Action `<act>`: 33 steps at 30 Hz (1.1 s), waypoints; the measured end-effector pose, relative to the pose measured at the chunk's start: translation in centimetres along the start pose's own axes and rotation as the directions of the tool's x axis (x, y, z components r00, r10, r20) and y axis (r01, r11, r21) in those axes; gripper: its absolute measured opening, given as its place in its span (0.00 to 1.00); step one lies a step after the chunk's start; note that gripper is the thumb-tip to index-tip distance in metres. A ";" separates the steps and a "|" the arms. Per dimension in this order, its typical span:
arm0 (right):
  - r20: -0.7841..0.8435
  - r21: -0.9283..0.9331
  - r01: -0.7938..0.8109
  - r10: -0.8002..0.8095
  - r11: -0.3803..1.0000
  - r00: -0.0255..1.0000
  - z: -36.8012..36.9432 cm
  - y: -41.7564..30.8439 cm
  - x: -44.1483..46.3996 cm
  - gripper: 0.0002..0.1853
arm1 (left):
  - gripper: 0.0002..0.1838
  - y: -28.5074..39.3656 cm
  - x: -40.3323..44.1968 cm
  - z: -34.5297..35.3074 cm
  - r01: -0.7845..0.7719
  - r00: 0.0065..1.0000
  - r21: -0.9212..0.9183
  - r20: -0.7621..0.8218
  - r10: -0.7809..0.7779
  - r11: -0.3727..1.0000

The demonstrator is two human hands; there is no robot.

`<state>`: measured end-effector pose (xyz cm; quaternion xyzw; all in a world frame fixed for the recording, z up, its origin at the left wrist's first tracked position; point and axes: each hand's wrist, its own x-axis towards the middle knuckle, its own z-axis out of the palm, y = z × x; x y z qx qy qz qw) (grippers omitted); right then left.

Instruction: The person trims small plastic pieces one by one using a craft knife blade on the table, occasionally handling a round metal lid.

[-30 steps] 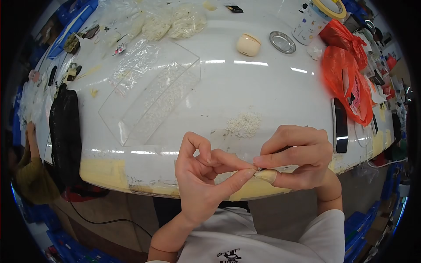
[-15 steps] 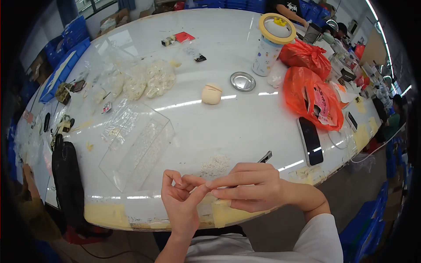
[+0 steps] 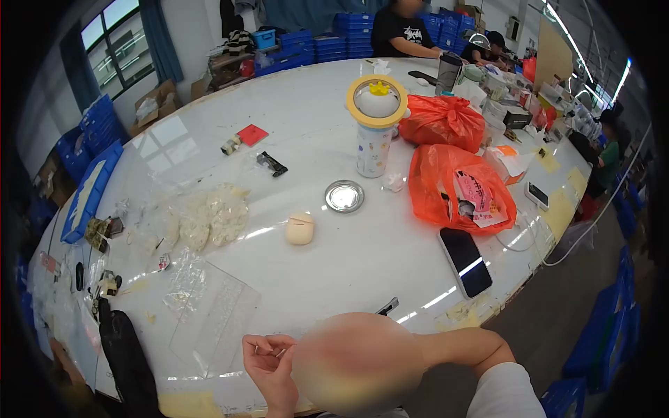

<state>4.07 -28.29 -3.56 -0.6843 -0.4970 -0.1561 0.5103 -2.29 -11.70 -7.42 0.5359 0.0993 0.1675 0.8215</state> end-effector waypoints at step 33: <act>0.161 -0.116 0.033 -0.014 0.993 0.987 0.8 0.8 -0.1 0.20 | 0.18 0.4 -2.8 -2.5 0.060 0.998 -0.013 0.015 -0.060 0.998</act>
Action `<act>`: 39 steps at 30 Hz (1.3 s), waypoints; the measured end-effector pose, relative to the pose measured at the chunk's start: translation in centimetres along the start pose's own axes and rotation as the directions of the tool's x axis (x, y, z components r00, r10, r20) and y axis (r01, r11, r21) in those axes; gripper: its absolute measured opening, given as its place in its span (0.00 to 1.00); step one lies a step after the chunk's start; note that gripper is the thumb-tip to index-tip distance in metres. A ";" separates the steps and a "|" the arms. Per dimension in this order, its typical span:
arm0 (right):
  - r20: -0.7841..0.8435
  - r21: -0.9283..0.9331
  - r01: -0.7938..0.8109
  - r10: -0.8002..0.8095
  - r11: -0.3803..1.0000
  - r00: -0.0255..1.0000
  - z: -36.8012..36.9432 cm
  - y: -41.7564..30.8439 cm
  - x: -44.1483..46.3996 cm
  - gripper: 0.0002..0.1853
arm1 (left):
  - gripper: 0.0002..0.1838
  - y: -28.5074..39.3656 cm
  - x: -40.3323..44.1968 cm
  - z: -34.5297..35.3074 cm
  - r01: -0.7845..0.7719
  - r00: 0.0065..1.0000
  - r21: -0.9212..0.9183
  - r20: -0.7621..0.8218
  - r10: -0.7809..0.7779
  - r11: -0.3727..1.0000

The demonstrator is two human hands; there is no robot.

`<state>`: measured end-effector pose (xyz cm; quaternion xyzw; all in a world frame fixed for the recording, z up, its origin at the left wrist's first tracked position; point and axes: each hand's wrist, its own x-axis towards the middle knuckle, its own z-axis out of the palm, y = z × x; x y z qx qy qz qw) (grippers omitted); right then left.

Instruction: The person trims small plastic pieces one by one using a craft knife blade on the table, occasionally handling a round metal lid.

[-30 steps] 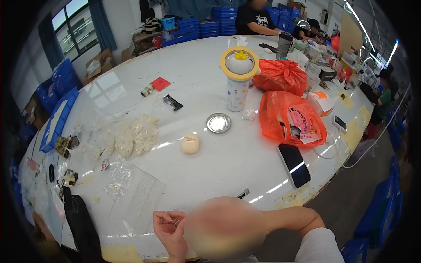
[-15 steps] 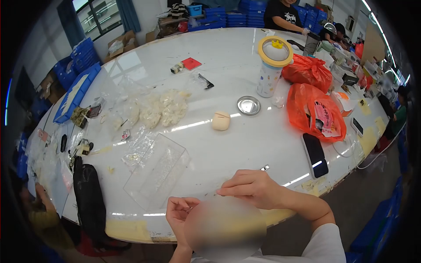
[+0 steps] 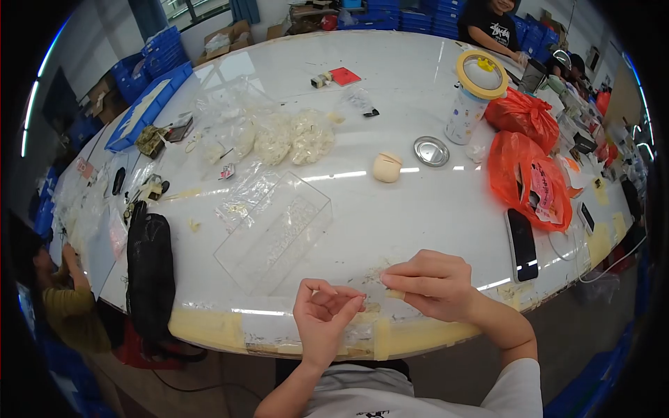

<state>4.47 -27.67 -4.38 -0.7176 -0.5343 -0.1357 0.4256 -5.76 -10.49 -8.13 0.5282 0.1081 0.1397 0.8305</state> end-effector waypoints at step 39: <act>-0.029 -0.082 -0.065 0.063 0.994 0.998 -0.6 0.2 0.6 0.20 | 0.19 0.1 0.7 -0.9 0.083 0.997 -0.188 0.009 -0.083 0.979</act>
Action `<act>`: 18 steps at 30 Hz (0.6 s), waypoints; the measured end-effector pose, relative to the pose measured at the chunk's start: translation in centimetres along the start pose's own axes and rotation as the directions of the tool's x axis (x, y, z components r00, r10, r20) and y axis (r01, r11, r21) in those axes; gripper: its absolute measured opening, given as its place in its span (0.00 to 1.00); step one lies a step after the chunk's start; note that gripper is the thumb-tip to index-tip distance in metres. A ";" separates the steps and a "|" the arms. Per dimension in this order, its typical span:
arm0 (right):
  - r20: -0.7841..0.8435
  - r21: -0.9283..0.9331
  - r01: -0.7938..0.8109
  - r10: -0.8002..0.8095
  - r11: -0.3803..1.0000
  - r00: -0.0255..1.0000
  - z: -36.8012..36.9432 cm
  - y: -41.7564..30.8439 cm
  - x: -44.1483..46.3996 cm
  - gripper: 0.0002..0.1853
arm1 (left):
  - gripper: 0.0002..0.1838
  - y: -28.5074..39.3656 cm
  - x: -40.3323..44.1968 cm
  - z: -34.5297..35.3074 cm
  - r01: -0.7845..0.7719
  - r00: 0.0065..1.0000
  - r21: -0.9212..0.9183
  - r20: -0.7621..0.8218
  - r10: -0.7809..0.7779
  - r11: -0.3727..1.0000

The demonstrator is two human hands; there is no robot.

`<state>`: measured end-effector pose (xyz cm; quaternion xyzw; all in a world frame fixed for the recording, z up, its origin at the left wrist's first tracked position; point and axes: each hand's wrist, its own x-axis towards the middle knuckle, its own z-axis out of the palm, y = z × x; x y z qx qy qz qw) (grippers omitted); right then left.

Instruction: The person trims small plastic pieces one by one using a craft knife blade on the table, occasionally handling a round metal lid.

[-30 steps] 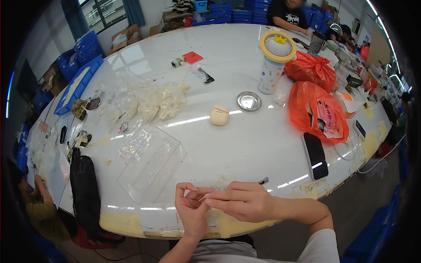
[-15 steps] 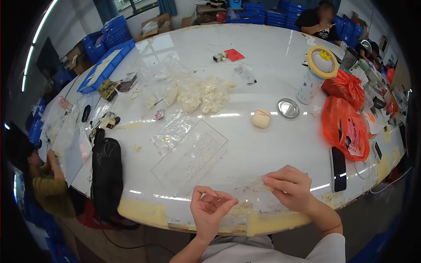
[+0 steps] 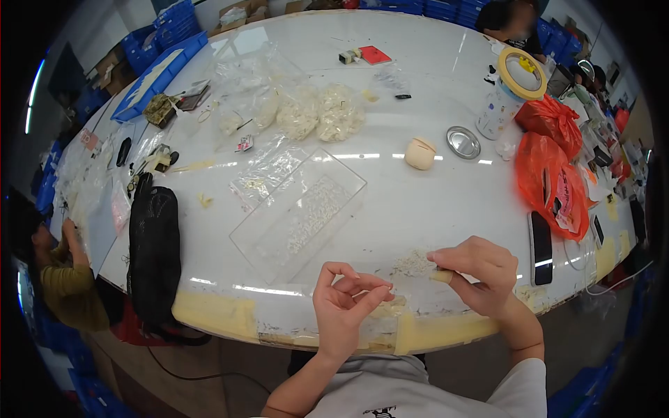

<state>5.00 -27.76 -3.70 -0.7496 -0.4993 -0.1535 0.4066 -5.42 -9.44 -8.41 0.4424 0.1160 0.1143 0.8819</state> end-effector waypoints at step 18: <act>0.034 0.011 0.266 -0.267 0.964 0.963 2.0 -0.7 0.2 0.17 | 0.19 -0.7 0.7 1.3 0.045 0.998 -0.282 0.049 -0.033 0.958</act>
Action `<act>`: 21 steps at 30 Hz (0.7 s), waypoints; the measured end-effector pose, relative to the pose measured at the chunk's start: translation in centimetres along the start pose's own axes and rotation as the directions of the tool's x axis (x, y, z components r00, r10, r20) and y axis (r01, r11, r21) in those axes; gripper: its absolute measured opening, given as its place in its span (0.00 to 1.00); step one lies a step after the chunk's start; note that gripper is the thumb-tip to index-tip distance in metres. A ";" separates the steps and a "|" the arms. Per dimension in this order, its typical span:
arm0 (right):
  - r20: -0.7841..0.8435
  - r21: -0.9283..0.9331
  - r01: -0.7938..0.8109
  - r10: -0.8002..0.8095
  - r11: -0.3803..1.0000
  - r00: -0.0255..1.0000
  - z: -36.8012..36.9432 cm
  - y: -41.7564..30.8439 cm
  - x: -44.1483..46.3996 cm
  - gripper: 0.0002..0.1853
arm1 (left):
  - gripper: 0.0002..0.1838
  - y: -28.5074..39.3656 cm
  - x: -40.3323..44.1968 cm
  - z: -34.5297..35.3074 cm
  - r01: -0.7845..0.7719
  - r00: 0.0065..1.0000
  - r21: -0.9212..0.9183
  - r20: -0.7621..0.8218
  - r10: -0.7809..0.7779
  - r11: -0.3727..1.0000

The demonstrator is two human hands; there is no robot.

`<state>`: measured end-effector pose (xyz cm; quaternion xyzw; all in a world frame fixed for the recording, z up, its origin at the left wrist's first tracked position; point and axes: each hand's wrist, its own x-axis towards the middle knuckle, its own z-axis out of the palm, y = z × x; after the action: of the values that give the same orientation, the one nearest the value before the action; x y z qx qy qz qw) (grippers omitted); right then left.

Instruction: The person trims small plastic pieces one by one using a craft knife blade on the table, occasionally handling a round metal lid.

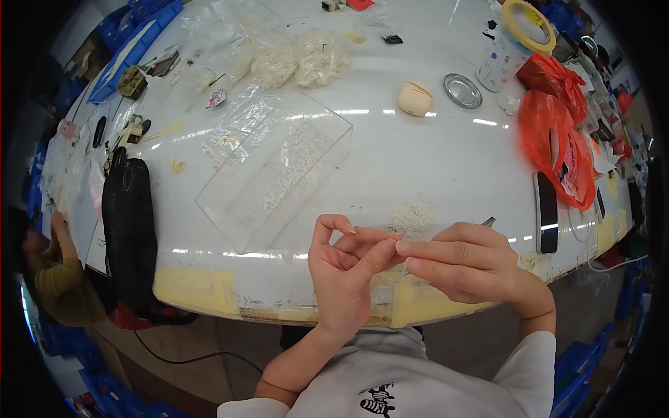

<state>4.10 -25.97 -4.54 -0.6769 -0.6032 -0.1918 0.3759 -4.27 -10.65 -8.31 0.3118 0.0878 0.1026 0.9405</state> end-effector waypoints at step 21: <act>-0.001 -0.008 0.149 -0.149 0.989 0.989 -0.4 0.3 -1.4 0.17 | 0.17 2.8 -0.2 0.6 -0.181 0.979 0.340 -0.031 0.203 0.923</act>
<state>4.17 -27.20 -5.31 -0.6313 -0.6510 -0.2223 0.3581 -4.72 -8.82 -6.13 0.4708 0.1038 0.1881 0.8557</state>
